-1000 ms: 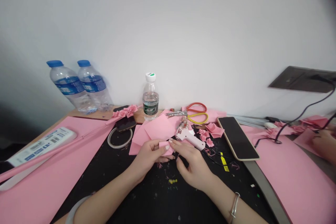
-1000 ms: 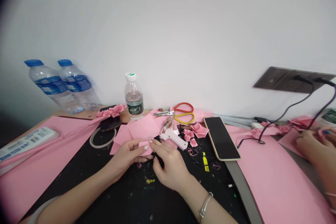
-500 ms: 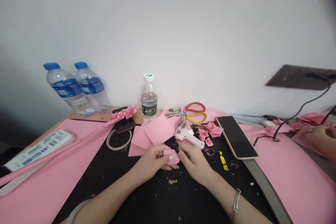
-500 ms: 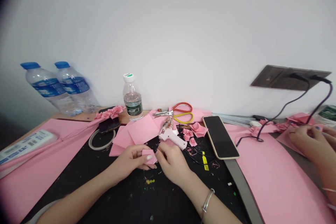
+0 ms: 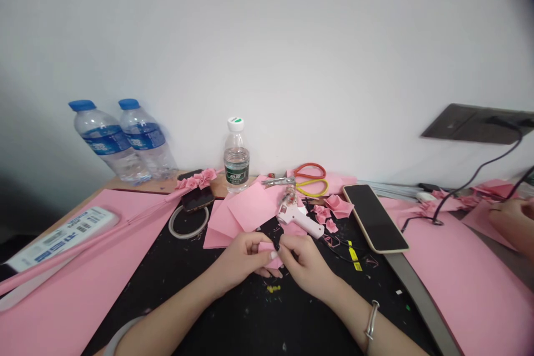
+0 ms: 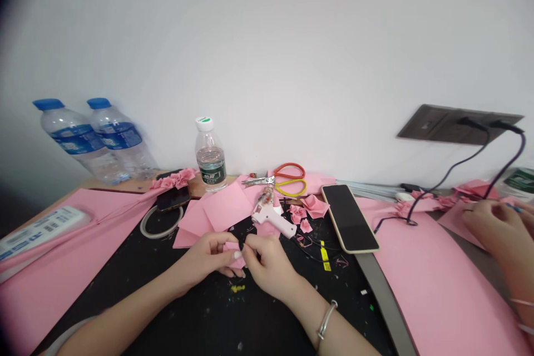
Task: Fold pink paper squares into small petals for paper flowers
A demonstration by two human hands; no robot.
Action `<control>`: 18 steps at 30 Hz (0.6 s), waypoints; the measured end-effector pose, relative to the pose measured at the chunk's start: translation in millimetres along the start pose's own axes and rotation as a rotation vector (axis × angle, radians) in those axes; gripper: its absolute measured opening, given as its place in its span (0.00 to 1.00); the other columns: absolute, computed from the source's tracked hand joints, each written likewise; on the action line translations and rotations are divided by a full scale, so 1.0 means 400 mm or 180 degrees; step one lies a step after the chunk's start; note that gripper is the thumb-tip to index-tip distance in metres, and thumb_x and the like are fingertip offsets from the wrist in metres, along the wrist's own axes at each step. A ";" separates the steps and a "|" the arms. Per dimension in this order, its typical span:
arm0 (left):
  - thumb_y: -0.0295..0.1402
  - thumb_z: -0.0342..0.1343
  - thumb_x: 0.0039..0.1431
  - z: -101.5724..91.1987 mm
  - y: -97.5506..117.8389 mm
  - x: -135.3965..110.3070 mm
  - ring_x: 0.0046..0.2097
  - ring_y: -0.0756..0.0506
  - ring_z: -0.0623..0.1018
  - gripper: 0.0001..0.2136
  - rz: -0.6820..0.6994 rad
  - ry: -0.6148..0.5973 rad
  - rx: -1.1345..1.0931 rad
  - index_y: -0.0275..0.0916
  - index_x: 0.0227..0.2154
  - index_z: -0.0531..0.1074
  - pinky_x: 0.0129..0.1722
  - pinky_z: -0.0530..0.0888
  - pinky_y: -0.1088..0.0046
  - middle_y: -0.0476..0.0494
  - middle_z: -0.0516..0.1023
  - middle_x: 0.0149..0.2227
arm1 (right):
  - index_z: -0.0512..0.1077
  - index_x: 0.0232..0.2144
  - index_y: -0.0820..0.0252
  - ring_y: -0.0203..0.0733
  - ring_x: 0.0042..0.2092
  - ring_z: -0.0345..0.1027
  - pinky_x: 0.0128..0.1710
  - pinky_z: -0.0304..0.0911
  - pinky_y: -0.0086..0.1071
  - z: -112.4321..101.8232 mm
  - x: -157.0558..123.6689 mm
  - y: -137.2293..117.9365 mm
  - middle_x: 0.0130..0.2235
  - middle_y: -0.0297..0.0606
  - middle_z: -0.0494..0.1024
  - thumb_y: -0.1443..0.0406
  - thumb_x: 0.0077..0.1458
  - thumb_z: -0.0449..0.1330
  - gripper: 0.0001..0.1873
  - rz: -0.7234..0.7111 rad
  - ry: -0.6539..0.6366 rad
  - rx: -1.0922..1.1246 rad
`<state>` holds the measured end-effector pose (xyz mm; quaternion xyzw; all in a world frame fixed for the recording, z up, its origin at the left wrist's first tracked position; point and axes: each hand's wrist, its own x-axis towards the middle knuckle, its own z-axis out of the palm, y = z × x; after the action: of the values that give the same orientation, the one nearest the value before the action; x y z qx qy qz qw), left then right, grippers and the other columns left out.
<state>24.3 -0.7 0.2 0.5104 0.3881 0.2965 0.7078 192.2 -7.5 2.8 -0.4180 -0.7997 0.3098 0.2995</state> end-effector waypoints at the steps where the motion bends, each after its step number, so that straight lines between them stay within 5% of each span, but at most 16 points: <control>1: 0.32 0.58 0.50 0.000 0.000 -0.001 0.30 0.45 0.81 0.07 0.0001 0.0006 -0.0013 0.34 0.30 0.70 0.28 0.74 0.77 0.46 0.79 0.26 | 0.48 0.17 0.59 0.31 0.21 0.47 0.21 0.42 0.27 0.000 -0.001 0.000 0.18 0.25 0.51 0.71 0.56 0.47 0.17 -0.0022 -0.0012 -0.0011; 14: 0.34 0.58 0.51 -0.003 0.012 -0.012 0.36 0.43 0.80 0.10 0.0003 -0.0138 -0.0212 0.34 0.35 0.72 0.33 0.74 0.74 0.41 0.80 0.33 | 0.55 0.21 0.58 0.33 0.24 0.53 0.24 0.51 0.27 -0.005 0.002 0.016 0.21 0.29 0.59 0.64 0.62 0.42 0.17 0.0112 -0.0076 0.0574; 18: 0.33 0.55 0.53 -0.004 0.008 -0.005 0.24 0.50 0.76 0.11 0.0148 -0.0043 0.0177 0.33 0.38 0.71 0.20 0.66 0.80 0.46 0.78 0.22 | 0.56 0.20 0.58 0.33 0.24 0.53 0.23 0.50 0.27 -0.012 0.008 0.019 0.21 0.29 0.59 0.63 0.62 0.44 0.18 0.0146 0.0007 0.0478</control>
<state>22.0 -0.5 3.4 0.5408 0.3794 0.2985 0.6888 197.8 -0.4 0.8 -0.4128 -0.7642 0.3752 0.3237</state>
